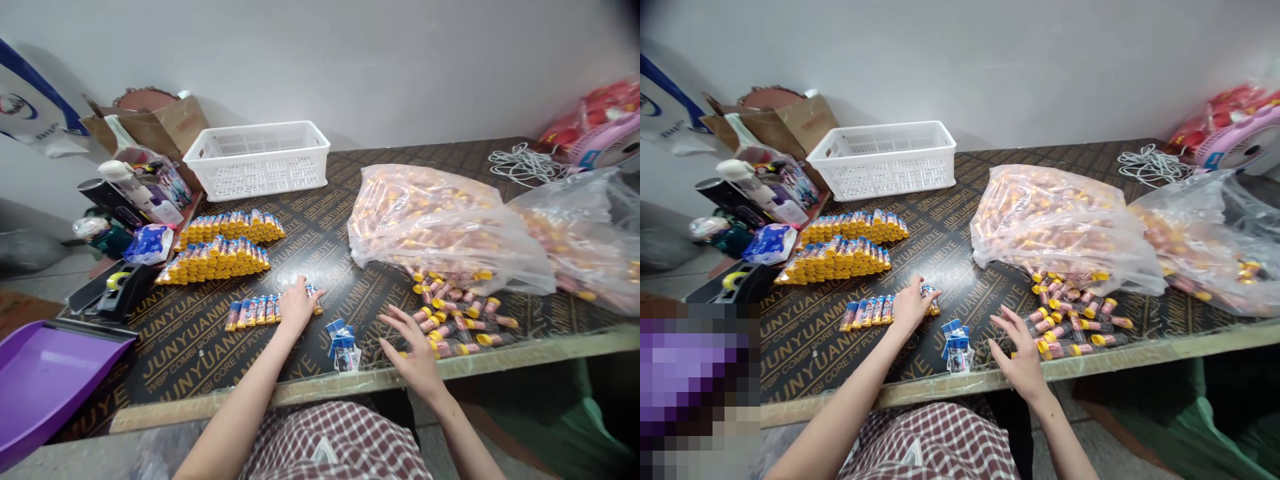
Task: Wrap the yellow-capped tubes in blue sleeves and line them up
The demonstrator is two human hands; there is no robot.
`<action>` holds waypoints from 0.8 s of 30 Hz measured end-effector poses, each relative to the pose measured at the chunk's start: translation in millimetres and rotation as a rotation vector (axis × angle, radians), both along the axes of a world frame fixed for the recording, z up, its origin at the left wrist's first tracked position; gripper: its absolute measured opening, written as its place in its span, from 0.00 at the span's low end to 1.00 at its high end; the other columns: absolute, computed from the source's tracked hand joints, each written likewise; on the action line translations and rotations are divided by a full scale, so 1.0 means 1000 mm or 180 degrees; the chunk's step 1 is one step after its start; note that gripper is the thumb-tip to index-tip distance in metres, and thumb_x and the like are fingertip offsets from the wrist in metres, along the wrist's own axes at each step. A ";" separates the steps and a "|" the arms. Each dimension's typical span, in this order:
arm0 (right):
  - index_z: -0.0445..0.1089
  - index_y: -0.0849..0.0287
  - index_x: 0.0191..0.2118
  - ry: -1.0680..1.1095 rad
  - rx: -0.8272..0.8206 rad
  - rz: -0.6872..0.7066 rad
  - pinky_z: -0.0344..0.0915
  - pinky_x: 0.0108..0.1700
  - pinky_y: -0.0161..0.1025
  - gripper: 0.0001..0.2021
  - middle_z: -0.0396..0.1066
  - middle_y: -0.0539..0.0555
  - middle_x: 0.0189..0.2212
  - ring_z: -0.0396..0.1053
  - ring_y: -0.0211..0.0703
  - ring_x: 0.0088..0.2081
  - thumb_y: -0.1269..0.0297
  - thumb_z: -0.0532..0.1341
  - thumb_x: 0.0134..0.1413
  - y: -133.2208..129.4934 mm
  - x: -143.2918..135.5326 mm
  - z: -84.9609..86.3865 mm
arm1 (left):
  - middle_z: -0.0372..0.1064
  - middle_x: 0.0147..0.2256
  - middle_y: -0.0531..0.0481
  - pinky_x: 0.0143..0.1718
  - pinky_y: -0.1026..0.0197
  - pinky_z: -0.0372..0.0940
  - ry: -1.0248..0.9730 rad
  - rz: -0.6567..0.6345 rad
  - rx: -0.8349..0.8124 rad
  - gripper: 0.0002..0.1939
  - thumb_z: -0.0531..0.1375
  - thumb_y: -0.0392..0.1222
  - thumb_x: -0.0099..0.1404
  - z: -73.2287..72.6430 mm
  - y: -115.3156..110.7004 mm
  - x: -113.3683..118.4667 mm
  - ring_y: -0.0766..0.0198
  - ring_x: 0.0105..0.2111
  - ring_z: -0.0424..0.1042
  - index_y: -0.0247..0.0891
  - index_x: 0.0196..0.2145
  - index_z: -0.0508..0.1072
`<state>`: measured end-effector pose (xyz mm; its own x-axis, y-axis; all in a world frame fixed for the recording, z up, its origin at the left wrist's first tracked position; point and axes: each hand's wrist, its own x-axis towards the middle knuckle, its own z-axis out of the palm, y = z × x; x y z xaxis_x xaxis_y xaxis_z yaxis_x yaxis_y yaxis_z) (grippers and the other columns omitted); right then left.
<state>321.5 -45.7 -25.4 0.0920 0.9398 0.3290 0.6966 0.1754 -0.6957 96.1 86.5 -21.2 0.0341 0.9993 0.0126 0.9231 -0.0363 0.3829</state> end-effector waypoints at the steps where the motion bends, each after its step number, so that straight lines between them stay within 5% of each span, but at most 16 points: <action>1: 0.67 0.53 0.49 -0.0077 0.0014 -0.0066 0.58 0.55 0.54 0.16 0.61 0.58 0.54 0.61 0.51 0.54 0.64 0.58 0.53 -0.001 0.007 0.000 | 0.72 0.29 0.40 0.31 0.61 0.54 -0.0063 0.0019 0.0048 0.26 0.54 0.59 0.59 0.001 -0.004 0.000 0.51 0.32 0.71 0.37 0.48 0.66; 3: 0.68 0.54 0.48 -0.0265 -0.0039 -0.0124 0.61 0.53 0.52 0.15 0.66 0.57 0.49 0.64 0.51 0.51 0.63 0.59 0.52 -0.004 0.022 -0.001 | 0.71 0.27 0.44 0.32 0.62 0.54 -0.0360 -0.0078 0.0109 0.21 0.54 0.58 0.60 0.002 -0.018 0.002 0.55 0.31 0.70 0.40 0.42 0.69; 9: 0.72 0.57 0.41 -0.1118 -0.0955 0.0325 0.65 0.44 0.44 0.15 0.69 0.56 0.37 0.68 0.48 0.40 0.70 0.59 0.45 -0.009 0.058 -0.006 | 0.68 0.29 0.50 0.31 0.64 0.53 -0.0986 -0.1307 -0.0506 0.05 0.63 0.43 0.53 -0.013 -0.066 0.016 0.62 0.30 0.67 0.40 0.27 0.73; 18: 0.67 0.60 0.22 -0.2070 -0.1391 0.0390 0.57 0.33 0.37 0.08 0.64 0.56 0.30 0.65 0.45 0.33 0.79 0.56 0.37 0.005 0.040 0.003 | 0.71 0.28 0.49 0.33 0.63 0.55 -0.1050 -0.1221 -0.0519 0.05 0.58 0.36 0.57 -0.027 -0.073 0.016 0.61 0.30 0.68 0.39 0.26 0.74; 24: 0.64 0.59 0.26 -0.1772 -0.1147 0.0401 0.59 0.35 0.36 0.07 0.64 0.53 0.30 0.64 0.43 0.33 0.78 0.55 0.41 0.015 0.024 0.007 | 0.73 0.29 0.48 0.34 0.62 0.56 -0.1163 -0.1123 -0.0405 0.07 0.57 0.35 0.58 -0.028 -0.076 0.013 0.60 0.31 0.70 0.42 0.33 0.74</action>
<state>345.2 -30.6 -18.7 -0.1181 0.9922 -0.0405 0.9576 0.1030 -0.2690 109.3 10.9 -49.4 0.3850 0.9223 -0.0342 0.6685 -0.2532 0.6993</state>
